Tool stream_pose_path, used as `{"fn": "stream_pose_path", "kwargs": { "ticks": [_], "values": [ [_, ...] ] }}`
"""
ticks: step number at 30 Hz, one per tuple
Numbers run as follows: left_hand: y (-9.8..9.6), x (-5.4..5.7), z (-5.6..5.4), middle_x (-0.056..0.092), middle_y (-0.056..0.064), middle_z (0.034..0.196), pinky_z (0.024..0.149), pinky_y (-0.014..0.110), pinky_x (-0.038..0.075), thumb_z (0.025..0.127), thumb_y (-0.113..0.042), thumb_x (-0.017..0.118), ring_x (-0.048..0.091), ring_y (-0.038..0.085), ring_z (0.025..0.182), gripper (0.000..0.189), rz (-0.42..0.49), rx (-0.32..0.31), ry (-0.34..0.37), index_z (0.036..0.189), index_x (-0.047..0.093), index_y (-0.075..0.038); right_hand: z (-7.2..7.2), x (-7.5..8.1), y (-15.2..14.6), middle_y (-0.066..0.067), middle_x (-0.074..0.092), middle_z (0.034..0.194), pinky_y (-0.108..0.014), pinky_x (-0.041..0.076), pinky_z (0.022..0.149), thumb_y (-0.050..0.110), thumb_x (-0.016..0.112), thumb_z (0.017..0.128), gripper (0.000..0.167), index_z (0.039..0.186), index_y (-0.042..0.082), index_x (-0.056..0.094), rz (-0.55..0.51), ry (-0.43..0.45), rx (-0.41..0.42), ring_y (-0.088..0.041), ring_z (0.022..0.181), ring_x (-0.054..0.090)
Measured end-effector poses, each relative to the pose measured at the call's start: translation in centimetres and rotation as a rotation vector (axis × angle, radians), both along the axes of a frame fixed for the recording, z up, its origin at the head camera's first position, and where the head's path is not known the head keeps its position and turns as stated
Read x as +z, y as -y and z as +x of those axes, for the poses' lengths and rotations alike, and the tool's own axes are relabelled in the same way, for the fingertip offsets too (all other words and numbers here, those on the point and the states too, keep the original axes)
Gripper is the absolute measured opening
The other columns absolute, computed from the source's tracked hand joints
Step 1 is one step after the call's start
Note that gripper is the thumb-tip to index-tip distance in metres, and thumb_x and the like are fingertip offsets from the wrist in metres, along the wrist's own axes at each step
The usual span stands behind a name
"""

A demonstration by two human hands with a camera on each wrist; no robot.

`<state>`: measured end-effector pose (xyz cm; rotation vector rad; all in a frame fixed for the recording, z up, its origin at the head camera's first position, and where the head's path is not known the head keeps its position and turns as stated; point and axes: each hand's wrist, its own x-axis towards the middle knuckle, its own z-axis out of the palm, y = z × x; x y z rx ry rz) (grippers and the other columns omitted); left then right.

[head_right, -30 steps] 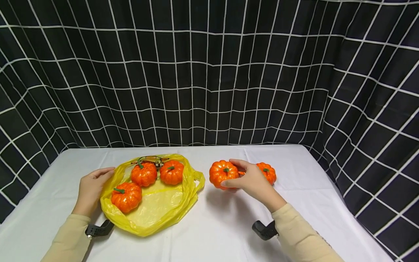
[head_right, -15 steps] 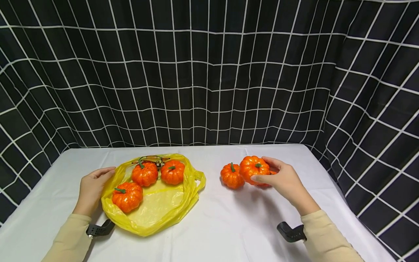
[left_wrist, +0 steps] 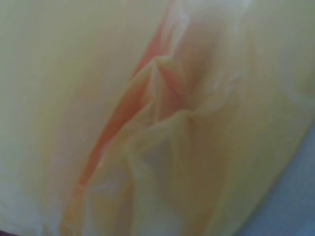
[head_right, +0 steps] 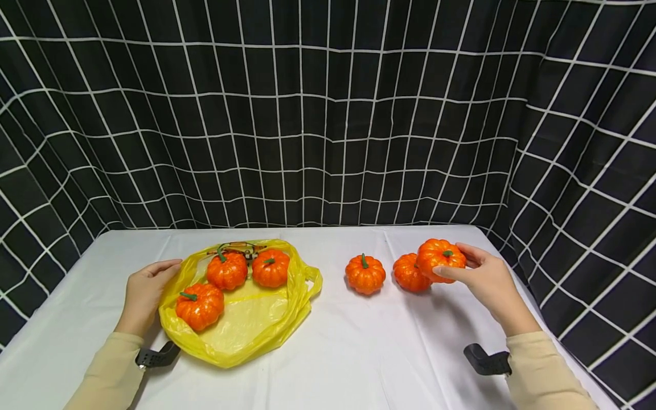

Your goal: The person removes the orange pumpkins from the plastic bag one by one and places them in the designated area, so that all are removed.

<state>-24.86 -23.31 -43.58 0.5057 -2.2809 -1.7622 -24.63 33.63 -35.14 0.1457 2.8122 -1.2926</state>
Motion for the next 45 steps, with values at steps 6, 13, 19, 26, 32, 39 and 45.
{"fn": "stream_pose_path", "kwargs": {
  "ticks": [6, 13, 19, 26, 32, 39, 45],
  "values": [
    [0.0, -0.1, -0.1, 0.068, 0.016, 0.128, 0.075, 0.009, 0.053, 0.096, -0.033, 0.064, 0.060, -0.007, 0.086, 0.040, -0.004, 0.003, 0.007, 0.125, 0.068, -0.005, -0.6, -0.5, -1.9, -0.034, 0.034, 0.153, -0.066, 0.037, 0.106, 0.049, 0.066, 0.091, 0.091, 0.155, 0.000, 0.025, 0.021, 0.000, -0.059, -0.047, 0.135, 0.034],
    [0.0, 0.0, 0.0, 0.067, 0.016, 0.130, 0.076, 0.009, 0.053, 0.096, -0.034, 0.064, 0.059, -0.007, 0.087, 0.040, -0.002, 0.007, 0.008, 0.125, 0.068, -0.006, -1.9, -1.8, -3.5, -0.037, 0.023, 0.156, -0.070, 0.032, 0.109, 0.055, 0.064, 0.090, 0.097, 0.156, 0.000, 0.020, 0.003, 0.039, -0.123, -0.051, 0.139, 0.026],
    [0.0, 0.0, -0.1, 0.066, 0.016, 0.131, 0.076, 0.009, 0.053, 0.096, -0.032, 0.064, 0.060, -0.008, 0.087, 0.039, 0.014, 0.000, 0.011, 0.125, 0.067, -0.005, -3.1, -3.8, -4.8, -0.037, 0.020, 0.157, -0.067, 0.033, 0.111, 0.056, 0.064, 0.089, 0.098, 0.156, 0.001, 0.019, -0.028, 0.050, -0.179, -0.049, 0.138, 0.027],
    [0.0, 0.0, -0.1, 0.067, 0.016, 0.130, 0.076, 0.009, 0.053, 0.096, -0.031, 0.064, 0.060, -0.009, 0.086, 0.039, 0.014, 0.000, 0.005, 0.124, 0.067, -0.004, -4.2, -5.9, -5.3, -0.035, 0.021, 0.158, -0.064, 0.026, 0.117, 0.055, 0.065, 0.089, 0.098, 0.156, 0.001, 0.019, -0.027, 0.065, -0.246, -0.049, 0.143, 0.023],
    [0.1, 0.1, -0.1, 0.068, 0.015, 0.128, 0.075, 0.009, 0.054, 0.096, -0.032, 0.065, 0.060, -0.008, 0.085, 0.041, 0.024, -0.002, 0.005, 0.125, 0.067, -0.003, -4.7, -6.9, -5.6, -0.035, 0.022, 0.157, -0.062, 0.026, 0.118, 0.054, 0.067, 0.088, 0.099, 0.155, -0.002, 0.021, -0.018, 0.060, -0.265, -0.048, 0.142, 0.025],
    [0.0, 0.1, -0.1, 0.069, 0.014, 0.127, 0.076, 0.010, 0.054, 0.096, -0.031, 0.064, 0.061, -0.006, 0.086, 0.039, 0.041, 0.003, 0.004, 0.124, 0.067, -0.004, -4.8, -7.9, -6.2, -0.036, 0.021, 0.157, -0.063, 0.023, 0.118, 0.053, 0.065, 0.090, 0.097, 0.154, -0.005, 0.020, -0.003, 0.074, -0.257, -0.051, 0.144, 0.022],
    [0.1, 0.1, 0.0, 0.066, 0.014, 0.131, 0.077, 0.009, 0.053, 0.097, -0.032, 0.063, 0.060, -0.006, 0.089, 0.040, 0.035, -0.004, 0.018, 0.126, 0.066, -0.005, -4.7, -8.4, -6.2, -0.037, 0.021, 0.157, -0.064, 0.023, 0.118, 0.051, 0.063, 0.092, 0.095, 0.154, -0.007, 0.018, -0.014, 0.068, -0.249, -0.053, 0.145, 0.019]
  ]
}}
